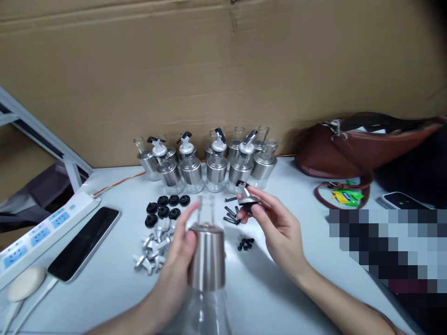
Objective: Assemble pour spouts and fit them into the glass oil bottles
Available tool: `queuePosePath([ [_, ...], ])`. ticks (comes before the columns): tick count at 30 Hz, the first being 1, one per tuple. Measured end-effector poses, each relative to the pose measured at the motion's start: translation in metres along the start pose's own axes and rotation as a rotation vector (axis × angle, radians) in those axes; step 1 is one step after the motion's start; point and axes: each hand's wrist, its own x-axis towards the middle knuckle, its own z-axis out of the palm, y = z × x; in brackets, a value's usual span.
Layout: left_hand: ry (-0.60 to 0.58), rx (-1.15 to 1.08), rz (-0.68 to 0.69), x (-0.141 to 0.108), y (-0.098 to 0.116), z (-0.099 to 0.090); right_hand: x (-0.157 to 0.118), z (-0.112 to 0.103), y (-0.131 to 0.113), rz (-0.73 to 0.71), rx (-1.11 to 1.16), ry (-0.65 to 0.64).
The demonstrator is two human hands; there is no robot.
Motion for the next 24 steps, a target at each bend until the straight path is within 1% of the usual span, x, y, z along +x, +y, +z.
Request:
queuePosePath([
  [1, -0.067, -0.019, -0.103, -0.002, -0.009, 0.004, 0.0, 0.0, -0.001, -0.007, -0.008, 0.004],
  [2, -0.106, -0.028, -0.157, -0.002, -0.017, 0.005, -0.001, 0.001, -0.002, 0.001, -0.013, 0.005],
  [3, -0.143, -0.038, -0.181, -0.002, -0.025, 0.006, -0.001, 0.001, -0.003, 0.021, -0.01, 0.001],
  [5, -0.21, -0.074, -0.153, 0.001, -0.035, 0.003, -0.002, 0.001, -0.005, 0.076, 0.002, -0.014],
  [7, -0.296, -0.114, -0.11, 0.005, -0.039, -0.002, -0.003, 0.001, -0.004, 0.122, -0.003, -0.035],
  [9, -0.374, -0.15, -0.089, 0.008, -0.04, -0.007, -0.005, 0.0, -0.002, 0.145, -0.019, -0.061],
  [12, -0.464, -0.203, -0.113, 0.013, -0.039, -0.012, -0.008, 0.0, 0.003, 0.159, -0.008, -0.132],
  [15, -0.489, -0.21, -0.151, 0.014, -0.036, -0.013, -0.01, 0.0, 0.004, 0.14, 0.039, -0.188],
  [22, -0.508, -0.194, -0.219, 0.009, -0.028, -0.008, -0.013, 0.003, -0.001, 0.126, 0.071, -0.23],
  [24, -0.507, -0.191, -0.206, 0.01, -0.026, -0.008, -0.013, 0.004, -0.002, 0.131, 0.069, -0.232],
])
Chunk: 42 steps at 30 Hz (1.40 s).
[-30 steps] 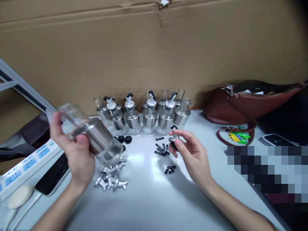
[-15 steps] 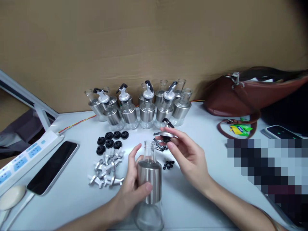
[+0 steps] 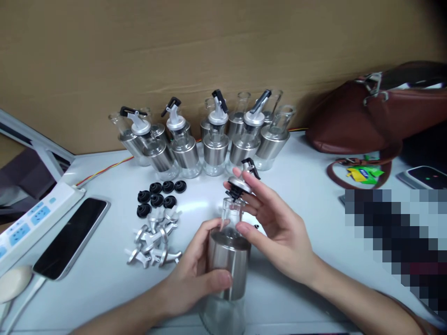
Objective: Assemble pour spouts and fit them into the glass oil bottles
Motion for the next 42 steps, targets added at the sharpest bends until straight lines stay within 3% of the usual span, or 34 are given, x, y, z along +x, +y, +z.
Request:
queuePosePath([
  [10, -0.072, 0.086, 0.037, -0.002, -0.007, -0.003, 0.007, -0.002, -0.012, 0.122, 0.135, 0.011],
  [15, -0.015, 0.108, 0.129, -0.001, -0.009, 0.006, 0.009, -0.001, -0.014, 0.207, 0.202, 0.04],
  [24, 0.093, 0.005, 0.086, 0.004, -0.022, 0.009, 0.013, 0.0, -0.011, 0.213, 0.202, 0.124],
  [28, 0.035, 0.064, -0.008, 0.006, -0.021, 0.005, 0.013, -0.003, -0.013, 0.164, 0.141, 0.183],
  [35, -0.014, 0.247, 0.025, 0.0, -0.017, 0.011, 0.009, -0.001, -0.013, 0.167, 0.192, -0.007],
  [42, -0.061, 0.214, 0.031, 0.0, -0.022, 0.012, 0.011, -0.002, -0.014, 0.224, 0.267, 0.016],
])
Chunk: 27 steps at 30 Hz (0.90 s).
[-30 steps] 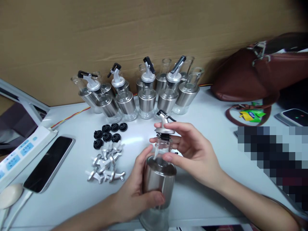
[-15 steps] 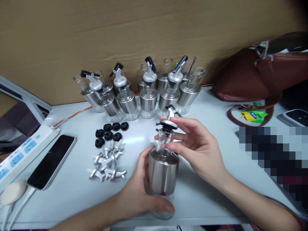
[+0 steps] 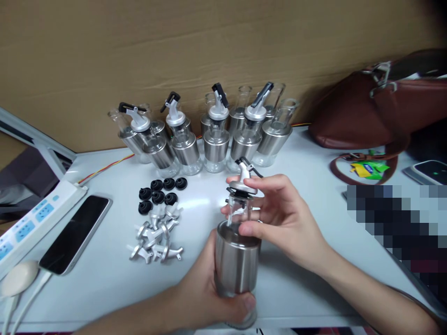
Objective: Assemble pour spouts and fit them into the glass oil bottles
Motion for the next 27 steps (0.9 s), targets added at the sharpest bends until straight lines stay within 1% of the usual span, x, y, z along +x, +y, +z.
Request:
queuePosePath([
  [3, 0.008, 0.019, 0.024, -0.0009, -0.0014, 0.0001, -0.0004, -0.0001, -0.0027, 0.026, 0.049, 0.01],
  [7, -0.021, 0.0, 0.0, -0.002, -0.0021, 0.0002, -0.0007, 0.0004, -0.0046, 0.037, 0.085, 0.022],
  [12, -0.029, -0.007, 0.001, -0.0017, -0.0005, 0.0002, 0.0015, -0.0013, -0.0019, -0.049, 0.124, -0.053],
  [15, -0.038, -0.013, -0.017, -0.0012, 0.0013, 0.0007, 0.0024, -0.0023, 0.0008, -0.104, 0.092, -0.071],
  [20, -0.027, -0.003, 0.01, -0.0007, 0.0012, 0.0006, 0.0028, -0.0024, 0.0038, -0.176, 0.009, -0.072],
  [27, -0.039, -0.031, -0.007, -0.0005, 0.0006, -0.0003, 0.0009, -0.0041, 0.0045, -0.193, -0.033, -0.063],
])
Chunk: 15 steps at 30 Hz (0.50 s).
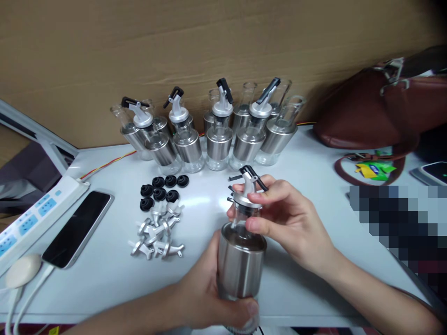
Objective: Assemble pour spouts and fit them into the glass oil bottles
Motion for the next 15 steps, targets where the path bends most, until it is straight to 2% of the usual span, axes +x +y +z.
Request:
queuePosePath([
  [4, -0.011, 0.018, -0.022, -0.002, 0.0, 0.0, -0.002, 0.0, -0.001, -0.031, -0.084, 0.02],
  [8, 0.021, 0.044, 0.048, -0.001, 0.0, 0.0, -0.008, 0.002, 0.004, -0.113, -0.189, 0.033],
  [12, 0.029, 0.012, 0.148, -0.003, 0.002, 0.002, -0.015, -0.001, 0.009, -0.253, -0.369, -0.076],
  [15, 0.088, 0.022, 0.24, -0.01, 0.012, -0.001, -0.016, -0.003, 0.009, -0.317, -0.357, -0.164],
])
